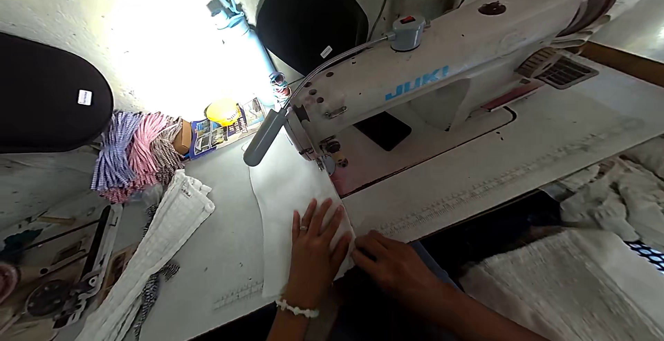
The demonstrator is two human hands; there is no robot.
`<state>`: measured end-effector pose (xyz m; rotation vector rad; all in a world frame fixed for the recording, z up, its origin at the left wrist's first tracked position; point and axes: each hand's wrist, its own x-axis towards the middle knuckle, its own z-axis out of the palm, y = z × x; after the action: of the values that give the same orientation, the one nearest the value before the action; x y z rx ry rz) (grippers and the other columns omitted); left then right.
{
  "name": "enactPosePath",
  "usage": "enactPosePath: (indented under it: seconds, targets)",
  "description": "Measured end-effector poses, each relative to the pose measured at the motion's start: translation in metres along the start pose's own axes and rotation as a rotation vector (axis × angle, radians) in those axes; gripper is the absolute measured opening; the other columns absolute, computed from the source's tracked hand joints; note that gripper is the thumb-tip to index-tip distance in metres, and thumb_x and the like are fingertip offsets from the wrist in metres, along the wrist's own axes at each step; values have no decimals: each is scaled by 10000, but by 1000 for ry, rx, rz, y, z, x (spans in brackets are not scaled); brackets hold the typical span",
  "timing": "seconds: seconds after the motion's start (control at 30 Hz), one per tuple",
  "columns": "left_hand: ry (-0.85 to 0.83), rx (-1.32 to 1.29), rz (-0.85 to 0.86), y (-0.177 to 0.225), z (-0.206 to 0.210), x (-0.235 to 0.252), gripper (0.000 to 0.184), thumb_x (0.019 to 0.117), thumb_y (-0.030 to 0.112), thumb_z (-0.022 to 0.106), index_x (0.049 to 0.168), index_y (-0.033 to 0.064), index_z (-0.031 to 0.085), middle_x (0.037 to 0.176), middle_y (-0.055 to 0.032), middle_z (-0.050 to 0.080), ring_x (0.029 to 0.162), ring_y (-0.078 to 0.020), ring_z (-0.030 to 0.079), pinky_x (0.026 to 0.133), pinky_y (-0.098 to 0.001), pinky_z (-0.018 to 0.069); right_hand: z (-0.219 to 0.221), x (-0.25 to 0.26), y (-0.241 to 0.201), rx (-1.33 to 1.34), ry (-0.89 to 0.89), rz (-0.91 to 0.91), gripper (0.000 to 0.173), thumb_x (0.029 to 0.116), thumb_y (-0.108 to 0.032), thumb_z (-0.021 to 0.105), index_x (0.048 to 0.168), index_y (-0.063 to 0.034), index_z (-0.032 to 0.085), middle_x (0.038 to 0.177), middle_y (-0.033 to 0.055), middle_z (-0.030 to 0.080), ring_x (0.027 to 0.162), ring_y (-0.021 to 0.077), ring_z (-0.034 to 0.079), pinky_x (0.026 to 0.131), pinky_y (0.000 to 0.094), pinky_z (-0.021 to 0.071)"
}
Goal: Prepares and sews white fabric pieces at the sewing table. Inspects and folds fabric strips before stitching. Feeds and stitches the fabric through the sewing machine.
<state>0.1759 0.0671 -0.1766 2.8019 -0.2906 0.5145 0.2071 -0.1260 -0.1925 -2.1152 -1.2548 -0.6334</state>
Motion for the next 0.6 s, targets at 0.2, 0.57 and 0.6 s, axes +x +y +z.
enactPosePath:
  seconds: [0.2,0.57,0.6]
  targets:
    - [-9,-4,15,-18,2,23,440,1003,447,532,1327,210,710,1436,-99,619,1367,-390,535,1112,-687,337,10,19,12,-8,-3,30,74,848,-36,659,886,-76,707,883,96,666,724,198,664,531,255,534]
    - [103,172,-53,-5,5,43,287,984,253,598,1149,117,791,1167,-160,730,1092,-399,684,918,-584,513,17,50,33,-11,-73,49,67,830,29,683,860,-22,714,973,126,715,784,266,703,511,325,548]
    - [111,169,-88,1,6,40,290,987,218,583,1160,104,786,1198,-151,733,1123,-398,684,941,-590,509,17,53,35,-13,-83,57,68,832,29,683,865,-20,718,982,125,717,802,272,710,520,333,555]
